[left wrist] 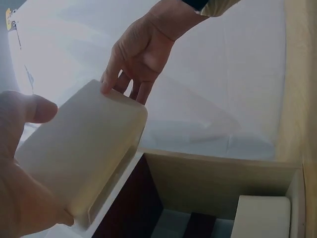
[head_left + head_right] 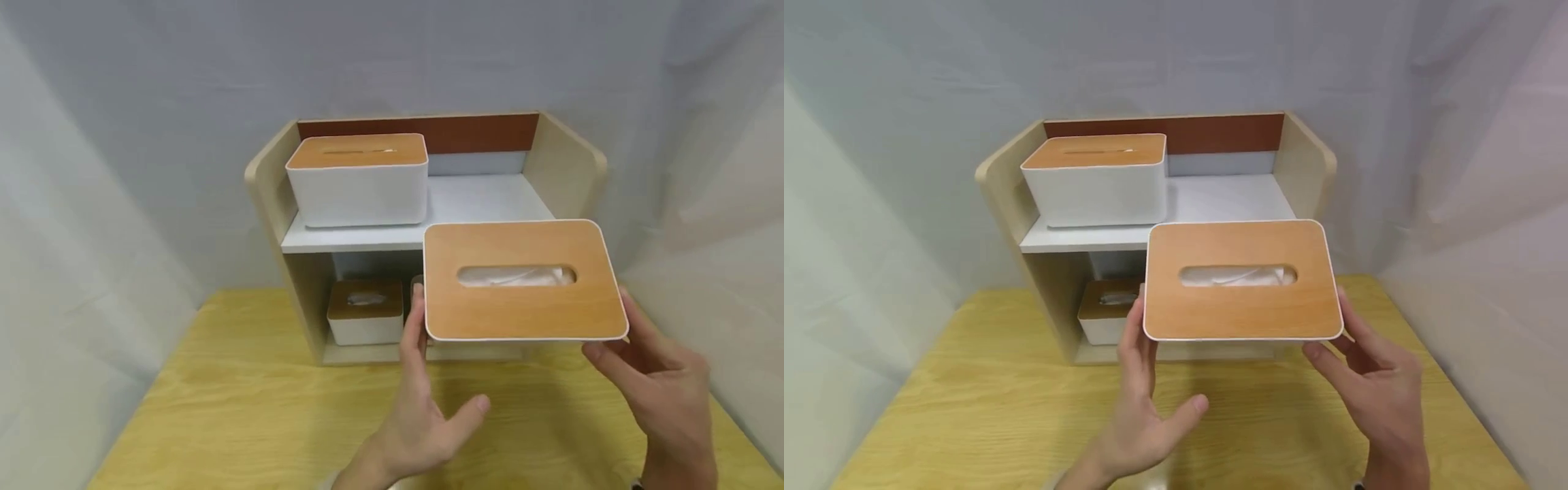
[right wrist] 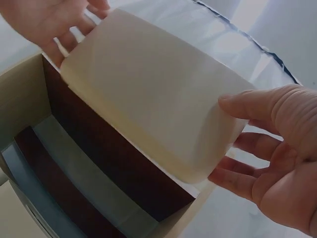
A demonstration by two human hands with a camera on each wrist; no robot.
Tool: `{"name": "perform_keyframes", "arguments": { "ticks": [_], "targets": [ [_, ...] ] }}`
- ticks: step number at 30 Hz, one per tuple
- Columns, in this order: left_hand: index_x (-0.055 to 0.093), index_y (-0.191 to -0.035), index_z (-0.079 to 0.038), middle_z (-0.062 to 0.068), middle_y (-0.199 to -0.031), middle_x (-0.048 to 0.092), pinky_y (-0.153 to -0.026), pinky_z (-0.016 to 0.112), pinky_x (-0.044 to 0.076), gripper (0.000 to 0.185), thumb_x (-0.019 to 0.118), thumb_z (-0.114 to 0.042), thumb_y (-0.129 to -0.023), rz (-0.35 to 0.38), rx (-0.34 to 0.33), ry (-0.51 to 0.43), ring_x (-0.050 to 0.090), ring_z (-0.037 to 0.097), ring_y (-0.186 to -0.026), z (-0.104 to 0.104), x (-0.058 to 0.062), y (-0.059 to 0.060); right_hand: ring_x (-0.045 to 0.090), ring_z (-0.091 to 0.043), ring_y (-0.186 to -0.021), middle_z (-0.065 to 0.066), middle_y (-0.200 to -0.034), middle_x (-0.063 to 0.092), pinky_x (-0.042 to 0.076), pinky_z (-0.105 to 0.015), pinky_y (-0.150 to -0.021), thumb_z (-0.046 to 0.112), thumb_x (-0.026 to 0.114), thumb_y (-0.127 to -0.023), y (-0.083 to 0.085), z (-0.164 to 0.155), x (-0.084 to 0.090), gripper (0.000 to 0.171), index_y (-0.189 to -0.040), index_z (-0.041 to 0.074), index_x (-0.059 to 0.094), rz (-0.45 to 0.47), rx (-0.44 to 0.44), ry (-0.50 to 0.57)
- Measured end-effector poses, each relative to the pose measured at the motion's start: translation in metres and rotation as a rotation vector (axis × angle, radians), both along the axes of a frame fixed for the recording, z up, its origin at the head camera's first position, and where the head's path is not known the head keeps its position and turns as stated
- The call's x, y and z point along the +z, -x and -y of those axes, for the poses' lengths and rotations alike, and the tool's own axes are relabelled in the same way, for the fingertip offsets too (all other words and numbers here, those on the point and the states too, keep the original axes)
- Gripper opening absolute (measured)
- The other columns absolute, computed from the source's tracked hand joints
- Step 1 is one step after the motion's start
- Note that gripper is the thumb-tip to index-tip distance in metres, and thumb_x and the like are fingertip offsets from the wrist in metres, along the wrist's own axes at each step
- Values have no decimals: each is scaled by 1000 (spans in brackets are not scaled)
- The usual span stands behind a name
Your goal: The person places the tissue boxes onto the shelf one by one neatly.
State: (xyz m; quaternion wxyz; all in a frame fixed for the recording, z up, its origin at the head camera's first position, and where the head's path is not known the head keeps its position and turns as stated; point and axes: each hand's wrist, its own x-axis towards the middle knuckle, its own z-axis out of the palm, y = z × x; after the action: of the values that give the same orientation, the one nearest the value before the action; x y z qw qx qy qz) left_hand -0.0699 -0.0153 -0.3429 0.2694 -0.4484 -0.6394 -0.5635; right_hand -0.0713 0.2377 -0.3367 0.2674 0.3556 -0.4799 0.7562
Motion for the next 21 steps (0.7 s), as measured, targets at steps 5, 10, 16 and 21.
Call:
{"name": "perform_keyframes", "arguments": {
  "ticks": [5, 10, 16, 21],
  "targets": [
    [-8, -147, 15, 33, -159, -14, -122, 48, 0, 108, 70, 2, -74, -103, -8, 4, -4, 44, -149, 4, 7, 12, 62, -33, -111, -32, -141, 48, 56, -31, -88, -36, 55, -75, 7, 11, 1, 66, -137, -20, 39, -60, 61, 107],
    [-7, -149, 14, 32, -159, -13, -122, 50, 2, 107, 71, -3, -77, -117, -28, 3, -2, 44, -149, 4, 11, 25, 62, -33, -114, -31, -142, 48, 56, -32, -90, -35, 57, -75, 16, 15, 3, 66, -137, -19, 40, -84, 53, 133],
    [-10, -150, 11, 33, -159, -13, -122, 51, 5, 109, 71, -3, -77, -95, -64, 29, 1, 43, -150, 4, 16, 41, 60, -31, -119, -31, -142, 46, 55, -30, -90, -35, 58, -75, 25, 8, 11, 67, -137, -20, 36, -57, -10, 84],
    [-8, -152, 6, 25, -162, -13, -123, 47, 4, 111, 72, 0, -76, -52, -73, 64, -2, 39, -151, 2, 19, 50, 59, -30, -122, -30, -139, 50, 55, -30, -89, -37, 55, -75, 29, 3, 14, 67, -137, -20, 37, -18, -73, 75]
  ]
}}
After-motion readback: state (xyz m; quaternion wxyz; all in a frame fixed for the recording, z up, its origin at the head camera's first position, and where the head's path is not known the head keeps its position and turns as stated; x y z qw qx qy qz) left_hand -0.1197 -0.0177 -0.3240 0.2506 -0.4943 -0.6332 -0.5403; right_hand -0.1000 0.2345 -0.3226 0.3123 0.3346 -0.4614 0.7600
